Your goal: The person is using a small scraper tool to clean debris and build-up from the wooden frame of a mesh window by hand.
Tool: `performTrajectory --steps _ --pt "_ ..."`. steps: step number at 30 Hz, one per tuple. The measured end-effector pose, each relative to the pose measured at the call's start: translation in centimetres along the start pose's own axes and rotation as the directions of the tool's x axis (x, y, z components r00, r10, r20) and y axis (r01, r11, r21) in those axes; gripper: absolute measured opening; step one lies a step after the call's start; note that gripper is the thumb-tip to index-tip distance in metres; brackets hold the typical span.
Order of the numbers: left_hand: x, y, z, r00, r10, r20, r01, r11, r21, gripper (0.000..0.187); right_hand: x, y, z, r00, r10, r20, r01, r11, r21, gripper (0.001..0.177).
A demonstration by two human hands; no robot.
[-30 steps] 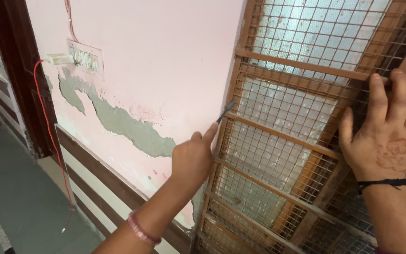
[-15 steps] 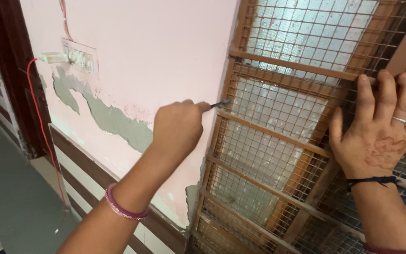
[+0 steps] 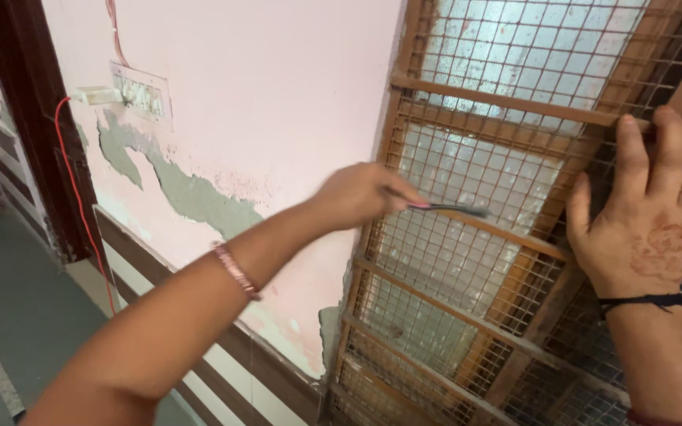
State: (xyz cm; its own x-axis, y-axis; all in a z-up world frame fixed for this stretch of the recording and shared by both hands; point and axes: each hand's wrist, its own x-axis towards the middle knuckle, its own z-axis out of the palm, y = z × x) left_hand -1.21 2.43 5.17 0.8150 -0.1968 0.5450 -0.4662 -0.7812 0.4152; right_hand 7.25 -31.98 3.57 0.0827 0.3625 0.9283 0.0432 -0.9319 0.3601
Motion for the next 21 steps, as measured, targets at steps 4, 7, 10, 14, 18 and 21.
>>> performTrajectory --steps 4,7,10,14,18,21 --pt "-2.0 -3.2 -6.3 0.990 -0.098 -0.106 0.128 0.938 0.323 0.019 0.1 -0.2 -0.6 0.999 -0.026 -0.025 0.024 0.997 -0.075 0.059" --pt "-3.7 -1.5 -7.7 0.975 -0.032 -0.221 0.164 0.774 0.611 0.016 0.1 -0.2 -0.4 0.999 -0.018 -0.030 0.017 0.999 -0.040 0.060" --pt "-4.8 1.1 -5.3 0.908 0.278 -0.312 -0.084 0.854 0.514 0.038 0.0 -0.2 0.0 0.999 -0.018 -0.038 0.017 1.000 -0.019 0.059" --pt "-4.1 2.3 -2.2 0.958 0.168 -0.234 -0.055 0.904 0.423 0.019 0.0 -0.2 -0.3 1.000 -0.016 -0.020 0.015 1.000 -0.010 0.057" --pt "-4.6 0.3 -3.2 0.968 0.041 -0.249 0.073 0.898 0.433 0.021 0.5 -0.3 -0.2 0.999 -0.019 -0.040 0.019 1.000 -0.008 0.059" --pt "-5.2 0.2 -5.6 0.973 -0.055 -0.225 0.190 0.744 0.640 0.026 0.0 -0.3 -0.2 1.000 -0.007 -0.012 0.007 1.000 0.027 0.056"
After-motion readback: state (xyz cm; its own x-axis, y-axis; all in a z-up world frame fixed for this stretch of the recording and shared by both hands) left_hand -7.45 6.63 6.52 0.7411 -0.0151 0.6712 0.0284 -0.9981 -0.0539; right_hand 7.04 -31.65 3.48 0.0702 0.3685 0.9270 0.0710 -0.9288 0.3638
